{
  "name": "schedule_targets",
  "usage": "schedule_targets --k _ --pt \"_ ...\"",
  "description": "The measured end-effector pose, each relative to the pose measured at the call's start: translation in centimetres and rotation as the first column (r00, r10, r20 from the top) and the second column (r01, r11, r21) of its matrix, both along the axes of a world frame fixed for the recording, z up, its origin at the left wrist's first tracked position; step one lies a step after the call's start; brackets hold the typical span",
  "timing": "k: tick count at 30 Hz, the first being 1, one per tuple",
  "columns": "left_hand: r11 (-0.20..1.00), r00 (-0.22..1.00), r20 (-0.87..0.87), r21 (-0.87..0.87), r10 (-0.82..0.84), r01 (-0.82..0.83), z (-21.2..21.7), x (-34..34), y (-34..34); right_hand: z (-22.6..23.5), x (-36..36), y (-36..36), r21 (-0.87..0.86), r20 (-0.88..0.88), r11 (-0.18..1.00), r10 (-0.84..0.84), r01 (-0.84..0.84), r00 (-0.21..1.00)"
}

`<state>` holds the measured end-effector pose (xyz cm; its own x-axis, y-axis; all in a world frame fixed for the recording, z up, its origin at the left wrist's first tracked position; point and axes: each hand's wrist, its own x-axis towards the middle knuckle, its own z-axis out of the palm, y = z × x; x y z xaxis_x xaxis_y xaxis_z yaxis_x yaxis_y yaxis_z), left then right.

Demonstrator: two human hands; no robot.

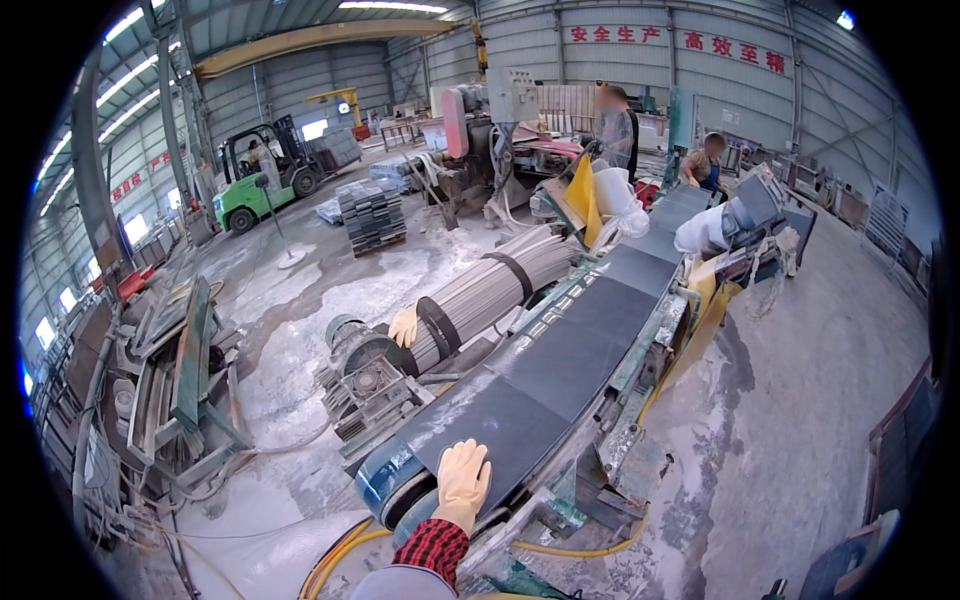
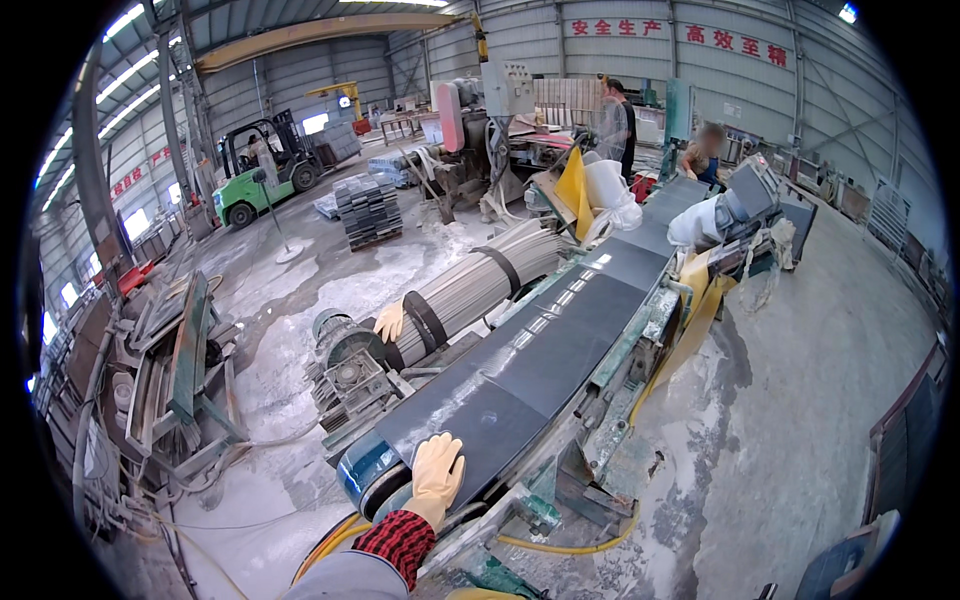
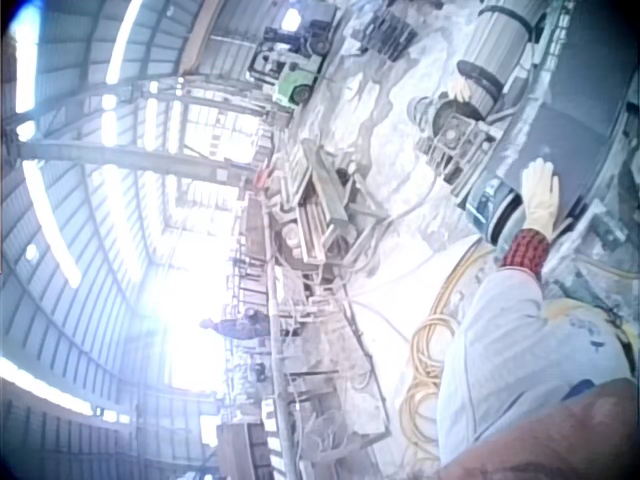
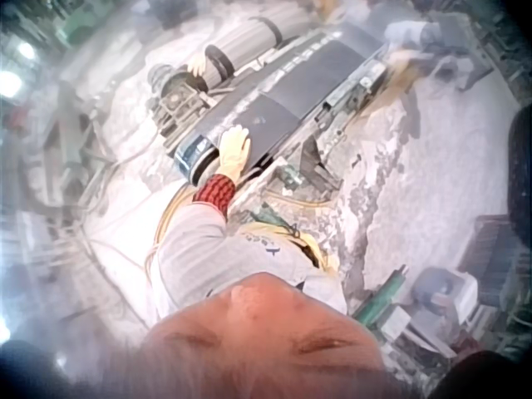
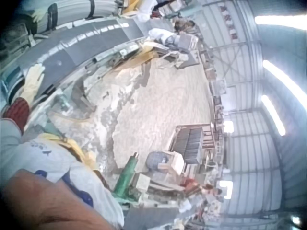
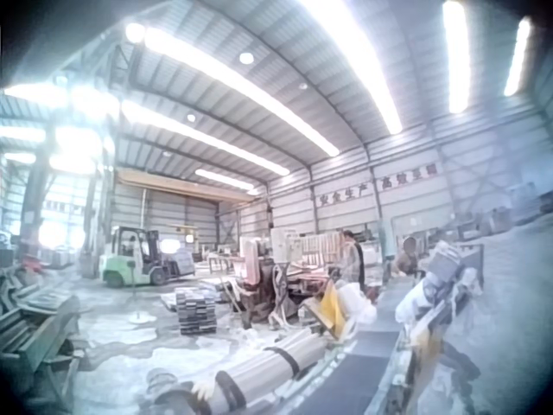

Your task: The person repeatedly picks up dark rectangular slabs and places them onto a moving conveyor belt in a factory setting. The person handles the slabs one at a time, ensuring they are positioned correctly on the belt as it moves.

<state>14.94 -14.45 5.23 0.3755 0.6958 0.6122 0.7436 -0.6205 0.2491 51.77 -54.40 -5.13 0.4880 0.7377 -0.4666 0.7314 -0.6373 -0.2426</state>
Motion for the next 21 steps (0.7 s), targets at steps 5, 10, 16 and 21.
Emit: schedule_targets --k 5,10,16,21 --pt "0.996 1.000 -0.009 -0.087 -0.004 0.003 -0.4 -0.6 -0.2 -0.3 -0.7 0.3 0.001 -0.003 1.000 0.005 -0.005 1.000" --pt "0.998 1.000 -0.016 -0.059 0.010 -0.011 -0.9 -0.9 -0.2 -0.3 -0.7 0.3 0.004 -0.007 1.000 0.013 -0.013 1.000" --pt "1.000 1.000 -0.001 -0.028 0.000 0.000 -0.4 -1.2 -0.6 -0.5 -1.0 0.6 -0.002 -0.010 1.000 0.016 -0.016 1.000" --pt "0.997 1.000 -0.004 -0.067 -0.022 0.022 -0.1 -1.5 -0.8 -0.4 -1.1 0.9 -0.001 -0.012 1.000 0.018 -0.018 1.000"
